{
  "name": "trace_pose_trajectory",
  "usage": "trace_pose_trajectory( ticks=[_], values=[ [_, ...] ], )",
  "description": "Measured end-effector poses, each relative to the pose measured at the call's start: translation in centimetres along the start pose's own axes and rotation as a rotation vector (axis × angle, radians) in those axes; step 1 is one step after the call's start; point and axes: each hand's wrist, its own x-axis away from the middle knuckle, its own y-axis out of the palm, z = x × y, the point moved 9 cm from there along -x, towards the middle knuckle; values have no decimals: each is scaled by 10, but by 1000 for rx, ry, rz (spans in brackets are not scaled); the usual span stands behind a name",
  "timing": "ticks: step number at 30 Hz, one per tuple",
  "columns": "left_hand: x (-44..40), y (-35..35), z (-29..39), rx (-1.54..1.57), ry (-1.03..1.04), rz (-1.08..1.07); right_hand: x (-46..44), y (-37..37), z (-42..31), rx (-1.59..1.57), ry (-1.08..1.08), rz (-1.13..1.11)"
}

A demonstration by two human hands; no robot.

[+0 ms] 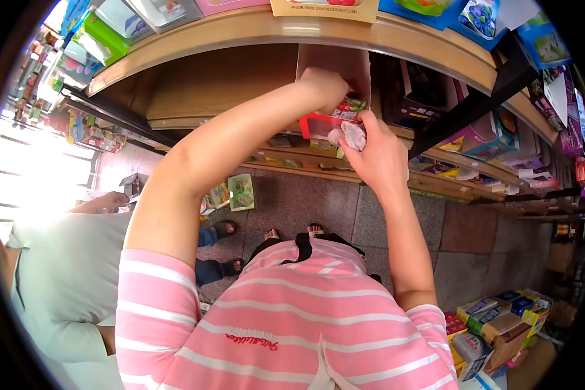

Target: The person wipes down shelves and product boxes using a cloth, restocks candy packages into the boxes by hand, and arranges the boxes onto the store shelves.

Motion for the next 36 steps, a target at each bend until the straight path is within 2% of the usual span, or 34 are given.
trace_pose_trajectory(
  ticks=[2,6,7,10,12,14,19,36],
  values=[
    [0,10,-12,-80,-79,-191,-1,-1,-2,-3,3,-5],
    [-22,16,-18,-81,18,-27,-2,1,-7,13,-37,-27],
    [-22,7,-19,55,-9,9,0,1,-10,19,-77,-14],
    [-39,8,-31,211,0,31,2,-1,-12,-10,-91,-20],
    [-41,4,-29,189,63,76,3,-6,-11,-10,-91,4],
    [-35,-5,-24,-10,100,63,5,-13,-5,-43,-40,-4],
    [-32,-33,-34,-212,93,71,15,-13,-2,29,3,-66],
    [-36,-71,-59,208,-77,836,12,-3,-17,49,41,-62]
  ],
)
